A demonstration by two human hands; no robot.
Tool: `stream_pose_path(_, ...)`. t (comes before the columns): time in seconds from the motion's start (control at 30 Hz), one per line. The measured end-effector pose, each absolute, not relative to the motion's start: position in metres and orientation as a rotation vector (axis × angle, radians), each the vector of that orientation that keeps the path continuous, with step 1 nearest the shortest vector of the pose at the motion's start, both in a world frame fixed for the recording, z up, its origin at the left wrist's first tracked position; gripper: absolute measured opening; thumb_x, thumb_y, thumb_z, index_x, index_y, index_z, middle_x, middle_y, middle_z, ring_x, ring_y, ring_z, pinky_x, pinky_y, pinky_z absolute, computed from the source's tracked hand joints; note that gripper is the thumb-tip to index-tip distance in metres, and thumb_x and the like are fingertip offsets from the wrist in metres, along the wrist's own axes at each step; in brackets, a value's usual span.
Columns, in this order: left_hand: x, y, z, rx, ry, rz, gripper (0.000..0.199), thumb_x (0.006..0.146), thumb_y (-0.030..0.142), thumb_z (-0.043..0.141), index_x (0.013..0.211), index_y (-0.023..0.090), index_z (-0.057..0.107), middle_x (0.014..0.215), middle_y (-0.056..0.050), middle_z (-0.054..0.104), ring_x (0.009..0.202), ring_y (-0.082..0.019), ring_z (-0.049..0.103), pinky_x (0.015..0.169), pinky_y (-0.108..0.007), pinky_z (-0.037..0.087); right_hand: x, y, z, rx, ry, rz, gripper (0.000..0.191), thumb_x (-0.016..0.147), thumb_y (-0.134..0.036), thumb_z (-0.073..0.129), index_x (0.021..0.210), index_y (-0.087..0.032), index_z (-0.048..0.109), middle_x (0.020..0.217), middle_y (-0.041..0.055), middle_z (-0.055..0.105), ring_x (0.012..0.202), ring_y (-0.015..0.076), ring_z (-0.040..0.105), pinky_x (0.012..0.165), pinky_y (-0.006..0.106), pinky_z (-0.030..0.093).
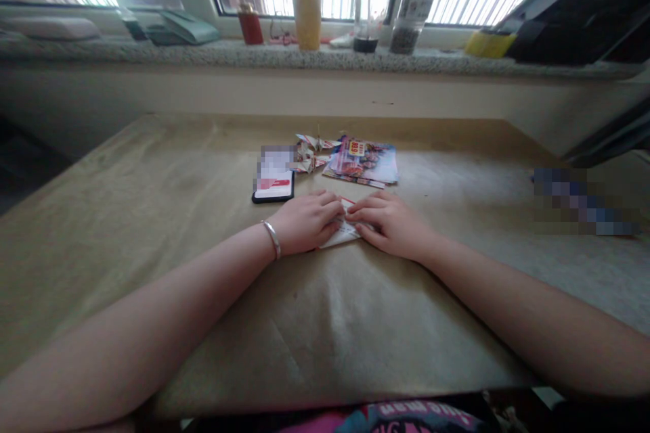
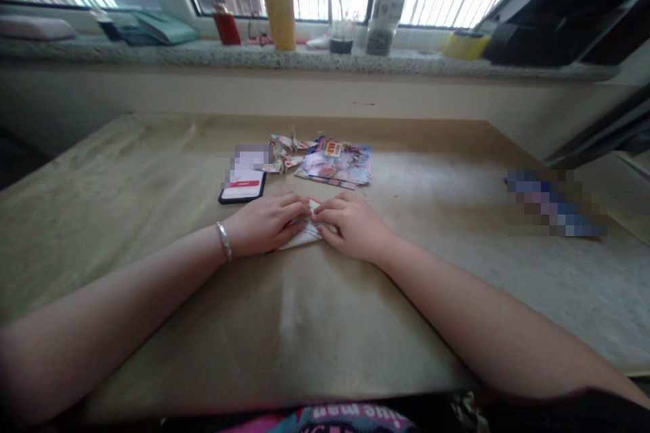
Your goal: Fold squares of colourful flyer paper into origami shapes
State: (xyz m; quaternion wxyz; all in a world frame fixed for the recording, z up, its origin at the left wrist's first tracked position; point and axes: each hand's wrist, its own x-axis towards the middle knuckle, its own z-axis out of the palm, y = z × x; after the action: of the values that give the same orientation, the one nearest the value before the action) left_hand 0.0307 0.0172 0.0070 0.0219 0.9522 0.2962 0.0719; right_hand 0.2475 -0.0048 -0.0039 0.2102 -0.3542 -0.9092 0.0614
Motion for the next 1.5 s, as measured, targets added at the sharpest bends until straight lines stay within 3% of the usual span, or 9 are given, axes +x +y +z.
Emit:
stream_pose_path(0.23, 0.031, 0.018, 0.003, 2.928, 0.930, 0.258, 0.031, 0.093, 0.029, 0.046, 0.119, 0.014, 0.054, 0.116, -0.012, 0.058, 0.110, -0.023, 0.056, 0.096, -0.036, 0.046, 0.249, -0.006, -0.003, -0.991, -2.524, 0.153, 0.020, 0.086, -0.024, 0.055, 0.099, -0.021, 0.071, 0.106, 0.0065, 0.070, 0.096, 0.0217, 0.060, 0.088, 0.039, 0.045)
stream_pose_path(0.53, 0.033, 0.017, 0.004, 2.925, 0.946, 0.271, 0.026, 0.093, 0.028, 0.045, 0.111, 0.017, 0.060, 0.109, -0.010, 0.060, 0.099, -0.022, 0.059, 0.087, -0.035, 0.049, 0.250, -0.006, -0.003, -0.899, -2.512, 0.183, 0.015, 0.084, -0.020, 0.057, 0.084, -0.021, 0.072, 0.087, 0.0057, 0.069, 0.082, 0.0180, 0.059, 0.077, 0.032, 0.046)
stream_pose_path(0.77, 0.033, 0.015, 0.006, 2.922, 0.970, 0.208, 0.028, 0.091, 0.032, 0.050, 0.113, 0.016, 0.058, 0.112, -0.009, 0.059, 0.100, -0.022, 0.059, 0.087, -0.034, 0.048, 0.254, -0.007, -0.002, -0.803, -2.564, 0.201, 0.014, 0.080, -0.017, 0.058, 0.080, -0.021, 0.071, 0.082, 0.0041, 0.069, 0.076, 0.0160, 0.058, 0.070, 0.028, 0.045)
stream_pose_path(1.5, 0.032, 0.016, 0.005, 2.922, 0.960, 0.161, 0.045, 0.086, 0.051, 0.057, 0.117, 0.017, 0.055, 0.120, -0.010, 0.056, 0.106, -0.024, 0.057, 0.091, -0.035, 0.047, 0.264, -0.006, 0.007, -0.636, -2.803, -0.041, 0.025, 0.092, -0.023, 0.045, 0.087, -0.023, 0.069, 0.086, 0.0032, 0.069, 0.080, 0.0168, 0.058, 0.070, 0.029, 0.044)
